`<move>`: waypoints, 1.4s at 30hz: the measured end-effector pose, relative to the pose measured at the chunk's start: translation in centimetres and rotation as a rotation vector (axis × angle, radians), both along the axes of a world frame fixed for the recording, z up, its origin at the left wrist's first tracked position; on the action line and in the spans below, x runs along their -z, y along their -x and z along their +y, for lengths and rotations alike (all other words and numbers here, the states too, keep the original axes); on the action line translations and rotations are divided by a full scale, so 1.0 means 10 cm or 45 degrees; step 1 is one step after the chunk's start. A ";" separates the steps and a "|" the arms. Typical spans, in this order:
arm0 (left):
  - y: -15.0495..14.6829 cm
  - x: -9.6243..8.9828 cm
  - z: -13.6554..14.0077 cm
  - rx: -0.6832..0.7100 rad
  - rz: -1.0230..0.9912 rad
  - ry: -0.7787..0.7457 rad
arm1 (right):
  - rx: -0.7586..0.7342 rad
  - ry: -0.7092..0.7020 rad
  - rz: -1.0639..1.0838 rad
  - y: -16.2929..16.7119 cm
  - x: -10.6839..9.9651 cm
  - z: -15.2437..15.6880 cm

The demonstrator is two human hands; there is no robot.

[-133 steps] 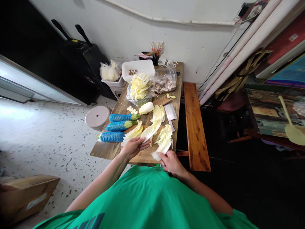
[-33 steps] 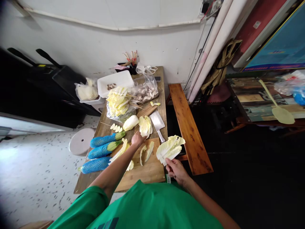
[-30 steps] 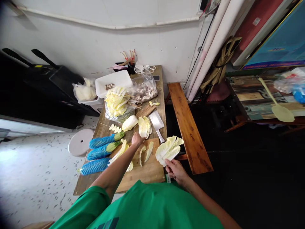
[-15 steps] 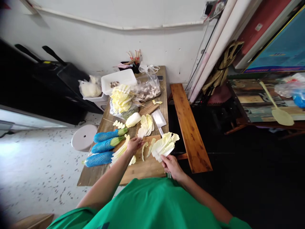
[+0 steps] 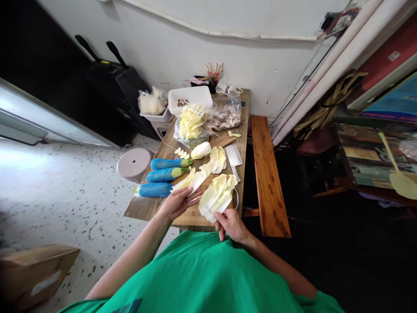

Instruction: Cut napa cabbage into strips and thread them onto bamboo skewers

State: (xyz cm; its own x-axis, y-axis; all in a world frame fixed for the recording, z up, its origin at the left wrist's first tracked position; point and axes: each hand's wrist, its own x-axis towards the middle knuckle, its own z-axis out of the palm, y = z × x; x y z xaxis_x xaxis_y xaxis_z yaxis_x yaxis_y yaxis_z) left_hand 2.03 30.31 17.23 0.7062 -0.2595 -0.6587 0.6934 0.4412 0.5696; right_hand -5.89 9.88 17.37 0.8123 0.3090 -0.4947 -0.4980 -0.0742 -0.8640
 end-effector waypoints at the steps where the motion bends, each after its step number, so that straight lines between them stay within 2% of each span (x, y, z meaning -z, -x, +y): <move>1: 0.02 -0.02 0.02 0.003 0.003 -0.003 | -0.015 0.014 -0.007 0.01 -0.02 0.02; 7: 0.11 -0.13 0.08 -0.019 0.027 -0.012 | -0.043 0.069 -0.031 0.04 -0.12 0.10; 18: 0.09 -0.11 0.11 -0.033 0.039 0.026 | 0.044 0.117 0.021 0.07 -0.17 0.14; 42: 0.09 -0.17 0.09 -0.027 0.030 0.042 | 0.053 0.188 0.004 0.10 -0.25 0.15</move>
